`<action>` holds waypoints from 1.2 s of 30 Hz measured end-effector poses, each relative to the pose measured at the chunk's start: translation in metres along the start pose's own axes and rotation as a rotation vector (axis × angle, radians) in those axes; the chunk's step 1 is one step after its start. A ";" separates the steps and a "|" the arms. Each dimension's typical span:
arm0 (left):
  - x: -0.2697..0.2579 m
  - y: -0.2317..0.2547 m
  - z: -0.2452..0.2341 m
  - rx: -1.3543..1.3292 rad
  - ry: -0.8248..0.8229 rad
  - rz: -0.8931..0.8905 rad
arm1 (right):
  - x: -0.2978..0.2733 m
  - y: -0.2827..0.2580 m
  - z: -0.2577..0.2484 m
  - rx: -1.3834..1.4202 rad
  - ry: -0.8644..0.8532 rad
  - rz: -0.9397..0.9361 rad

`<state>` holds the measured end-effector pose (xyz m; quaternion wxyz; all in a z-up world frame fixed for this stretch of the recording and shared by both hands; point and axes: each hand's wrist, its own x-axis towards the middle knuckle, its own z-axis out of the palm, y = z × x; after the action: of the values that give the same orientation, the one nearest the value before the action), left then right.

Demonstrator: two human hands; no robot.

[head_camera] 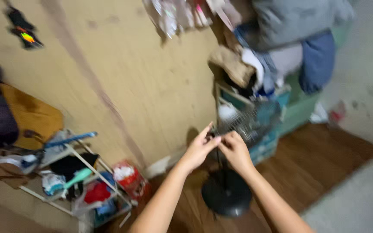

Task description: The person assembles a standing fan by attaching the fan blades to the motor hub, securing them with a nut, and then attaching the front and rear protective cages. The person then plugs the fan into a wall socket.

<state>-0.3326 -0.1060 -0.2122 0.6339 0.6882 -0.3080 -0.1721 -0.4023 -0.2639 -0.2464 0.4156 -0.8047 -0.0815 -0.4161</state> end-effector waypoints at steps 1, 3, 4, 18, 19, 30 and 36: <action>0.003 -0.015 0.010 -0.052 0.023 0.034 | -0.008 0.008 0.000 -0.039 -0.013 0.017; 0.022 -0.047 0.036 -0.162 0.083 0.113 | -0.032 0.021 -0.005 -0.068 -0.084 0.175; 0.032 -0.064 0.045 -0.113 0.141 0.081 | -0.037 0.028 -0.004 -0.053 -0.124 0.307; -0.048 -0.217 0.026 0.589 0.769 -0.237 | -0.164 0.208 -0.225 -0.072 0.026 0.791; -0.058 -0.220 0.035 0.458 0.758 -0.406 | -0.168 0.211 -0.229 -0.055 0.038 0.797; -0.083 -0.229 0.048 -0.139 0.725 -0.528 | -0.127 0.195 -0.212 0.067 0.032 0.582; -0.051 -0.218 0.037 -0.181 0.759 -0.514 | -0.083 0.191 -0.204 0.214 -0.006 0.593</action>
<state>-0.3495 -0.1003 -0.4382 0.6962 0.6983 0.1425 -0.0855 -0.4870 -0.5186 -0.3595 0.6009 -0.7463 0.1121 -0.2635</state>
